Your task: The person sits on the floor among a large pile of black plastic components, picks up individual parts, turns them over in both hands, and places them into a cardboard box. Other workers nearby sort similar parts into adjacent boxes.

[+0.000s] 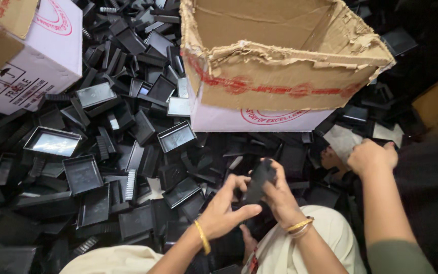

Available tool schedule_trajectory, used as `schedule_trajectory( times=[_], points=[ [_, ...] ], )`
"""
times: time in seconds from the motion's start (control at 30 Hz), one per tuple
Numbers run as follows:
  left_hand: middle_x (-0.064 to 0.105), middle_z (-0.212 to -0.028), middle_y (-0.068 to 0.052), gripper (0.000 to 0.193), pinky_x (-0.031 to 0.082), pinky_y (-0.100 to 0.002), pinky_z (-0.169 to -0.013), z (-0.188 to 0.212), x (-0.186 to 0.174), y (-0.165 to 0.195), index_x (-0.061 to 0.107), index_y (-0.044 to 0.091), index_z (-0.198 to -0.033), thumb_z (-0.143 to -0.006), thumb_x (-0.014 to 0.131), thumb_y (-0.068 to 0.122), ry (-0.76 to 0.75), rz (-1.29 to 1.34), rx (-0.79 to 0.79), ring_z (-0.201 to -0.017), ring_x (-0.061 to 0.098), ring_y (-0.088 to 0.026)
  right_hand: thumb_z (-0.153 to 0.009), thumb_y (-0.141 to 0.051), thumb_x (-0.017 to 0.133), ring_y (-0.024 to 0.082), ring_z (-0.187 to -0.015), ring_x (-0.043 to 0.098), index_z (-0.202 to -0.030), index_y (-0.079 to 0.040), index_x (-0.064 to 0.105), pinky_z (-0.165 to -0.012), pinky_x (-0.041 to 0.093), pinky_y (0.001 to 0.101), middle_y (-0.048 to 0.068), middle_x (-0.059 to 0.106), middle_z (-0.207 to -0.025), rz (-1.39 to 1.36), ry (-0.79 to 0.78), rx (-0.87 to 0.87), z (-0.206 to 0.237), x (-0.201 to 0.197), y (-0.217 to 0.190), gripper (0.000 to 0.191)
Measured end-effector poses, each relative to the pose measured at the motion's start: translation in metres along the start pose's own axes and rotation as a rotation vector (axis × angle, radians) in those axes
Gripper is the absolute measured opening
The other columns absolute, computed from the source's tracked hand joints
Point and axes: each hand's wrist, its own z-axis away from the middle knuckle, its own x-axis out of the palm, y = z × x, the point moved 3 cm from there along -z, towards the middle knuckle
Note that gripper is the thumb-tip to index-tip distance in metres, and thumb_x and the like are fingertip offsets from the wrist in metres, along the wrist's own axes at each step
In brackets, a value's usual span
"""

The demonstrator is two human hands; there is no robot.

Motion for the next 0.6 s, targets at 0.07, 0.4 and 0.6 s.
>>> schedule_trajectory(
  times=[0.07, 0.4, 0.6],
  points=[
    [0.058, -0.125, -0.018, 0.049, 0.041, -0.039, -0.105, 0.023, 0.004, -0.002, 0.050, 0.006, -0.111, -0.081, 0.083, 0.027, 0.053, -0.092, 0.068, -0.120, 0.054, -0.030, -0.089, -0.017, 0.069, 0.018, -0.117, 0.060, -0.147, -0.021, 0.038, -0.098, 0.051, 0.0346, 0.005, 0.057, -0.129, 0.117, -0.125, -0.059, 0.005, 0.018, 0.002, 0.066],
    [0.056, -0.113, -0.015, 0.051, 0.046, -0.036, -0.099, 0.057, -0.018, -0.019, 0.055, 0.007, -0.117, -0.077, 0.078, 0.030, 0.310, -0.114, -0.025, -0.109, 0.059, -0.028, -0.099, -0.021, 0.062, 0.018, -0.132, 0.049, -0.158, -0.012, 0.029, -0.112, 0.038, 0.0354, 0.007, 0.048, -0.148, 0.048, -0.304, -0.063, 0.023, 0.042, 0.004, 0.069],
    [0.052, -0.123, -0.014, 0.056, 0.041, -0.038, -0.105, 0.060, -0.020, -0.012, 0.059, 0.009, -0.130, -0.080, 0.077, 0.028, 0.199, -0.205, 0.082, -0.117, 0.050, -0.029, -0.097, -0.022, 0.066, 0.022, -0.136, 0.050, -0.160, -0.014, 0.023, -0.113, 0.038, 0.0371, 0.010, 0.048, -0.152, -0.048, -0.409, -0.038, 0.027, 0.040, 0.000, 0.077]
  ],
)
